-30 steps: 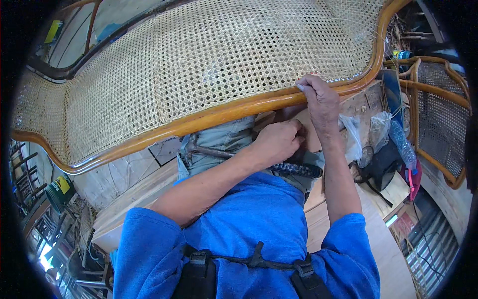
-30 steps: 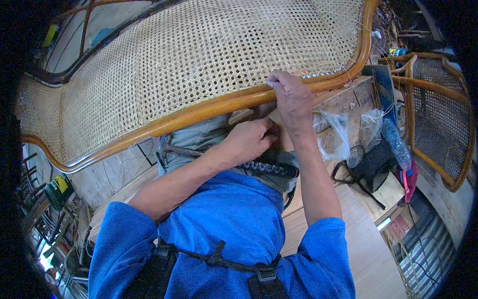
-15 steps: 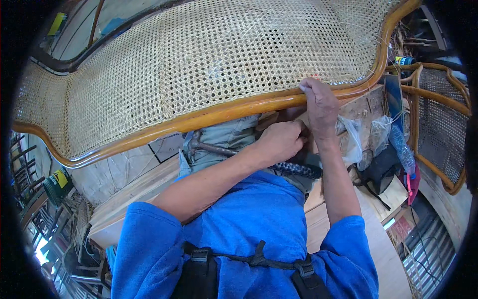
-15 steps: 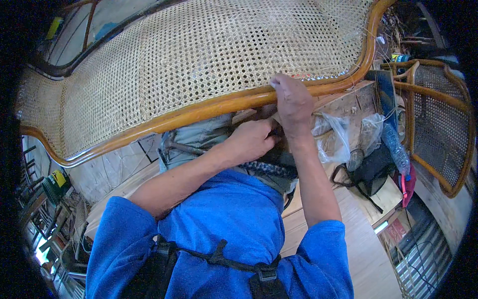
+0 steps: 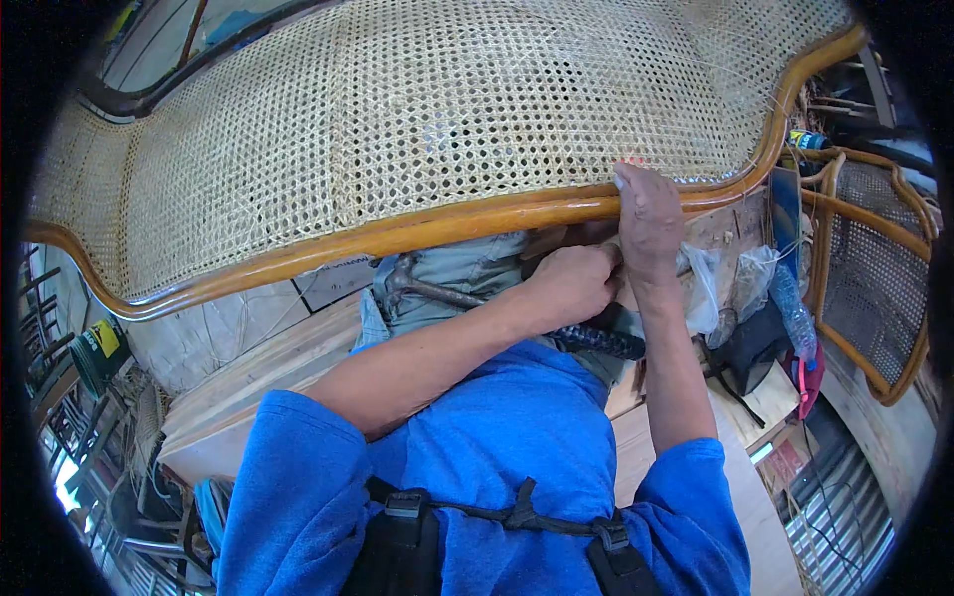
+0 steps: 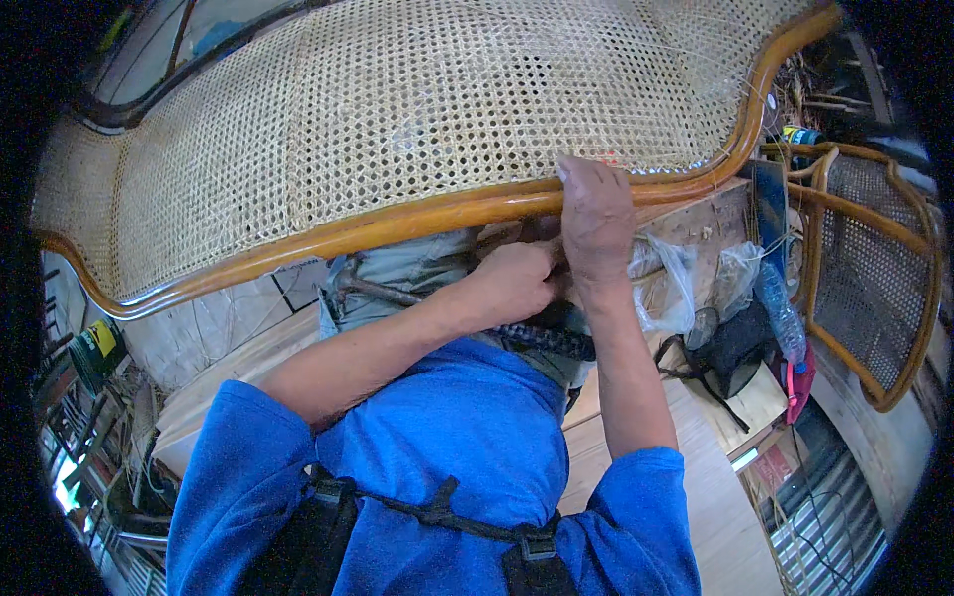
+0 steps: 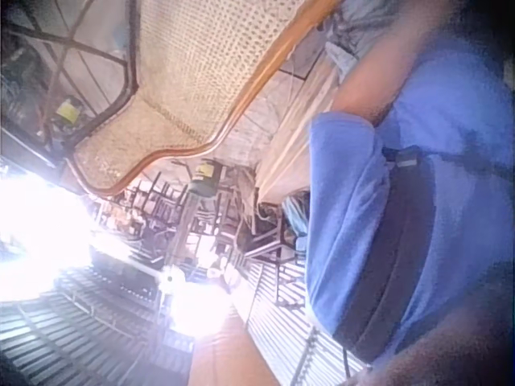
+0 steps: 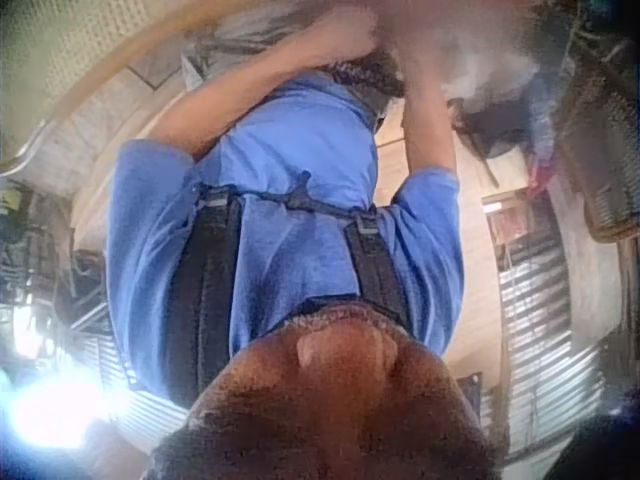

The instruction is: The person repairs a rattan chair by inserting small wooden pegs into the frame and tapping them in with a hammer. They also use a utility knife to trim excess material and a pair of pliers to adjust components along the chair's edge.

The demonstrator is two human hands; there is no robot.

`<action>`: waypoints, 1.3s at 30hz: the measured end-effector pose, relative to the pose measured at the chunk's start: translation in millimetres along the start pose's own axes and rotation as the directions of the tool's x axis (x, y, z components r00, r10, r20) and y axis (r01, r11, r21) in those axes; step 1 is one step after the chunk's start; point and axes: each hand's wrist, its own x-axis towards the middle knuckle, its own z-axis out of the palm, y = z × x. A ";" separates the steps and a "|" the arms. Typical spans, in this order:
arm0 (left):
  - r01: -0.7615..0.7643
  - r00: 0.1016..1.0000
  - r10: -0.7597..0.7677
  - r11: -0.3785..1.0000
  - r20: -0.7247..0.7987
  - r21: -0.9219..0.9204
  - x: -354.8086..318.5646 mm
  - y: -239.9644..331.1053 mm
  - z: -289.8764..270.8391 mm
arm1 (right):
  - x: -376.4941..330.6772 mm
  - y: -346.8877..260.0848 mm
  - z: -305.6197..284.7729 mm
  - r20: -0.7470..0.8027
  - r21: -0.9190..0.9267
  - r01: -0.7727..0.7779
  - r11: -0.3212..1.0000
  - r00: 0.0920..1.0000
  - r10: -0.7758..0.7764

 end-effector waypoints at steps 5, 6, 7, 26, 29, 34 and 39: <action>0.022 0.999 -0.020 0.999 0.048 -0.043 0.5 1.6 -4.4 | -0.5 2.6 -2.4 0.058 -0.049 0.044 0.998 0.997 -0.041; 0.027 0.998 -0.024 0.998 0.066 -0.050 1.0 2.7 -6.5 | -0.9 4.2 -3.4 0.076 -0.050 0.036 0.998 0.997 -0.032; 0.032 0.996 -0.028 0.998 0.085 -0.056 1.6 2.9 -7.6 | -1.0 5.1 -4.1 0.094 -0.051 0.027 0.998 0.995 -0.022; -0.010 0.998 0.018 0.993 0.068 -0.116 4.1 -1.6 -10.8 | 8.4 9.1 -10.4 0.200 -0.044 0.108 0.993 0.975 -0.097; -0.015 0.998 0.023 0.992 0.061 -0.128 3.4 -2.5 -11.3 | 15.0 5.5 -16.5 0.297 -0.063 0.096 0.993 0.952 -0.073; -0.053 0.998 0.059 0.990 0.036 -0.134 2.9 -4.1 -12.2 | 30.2 5.3 -20.7 0.438 -0.110 0.188 0.976 0.891 -0.123; -0.029 0.999 0.032 0.989 0.020 -0.143 4.1 -5.8 -5.5 | 36.3 10.3 -26.0 0.488 -0.082 0.226 0.971 0.858 -0.159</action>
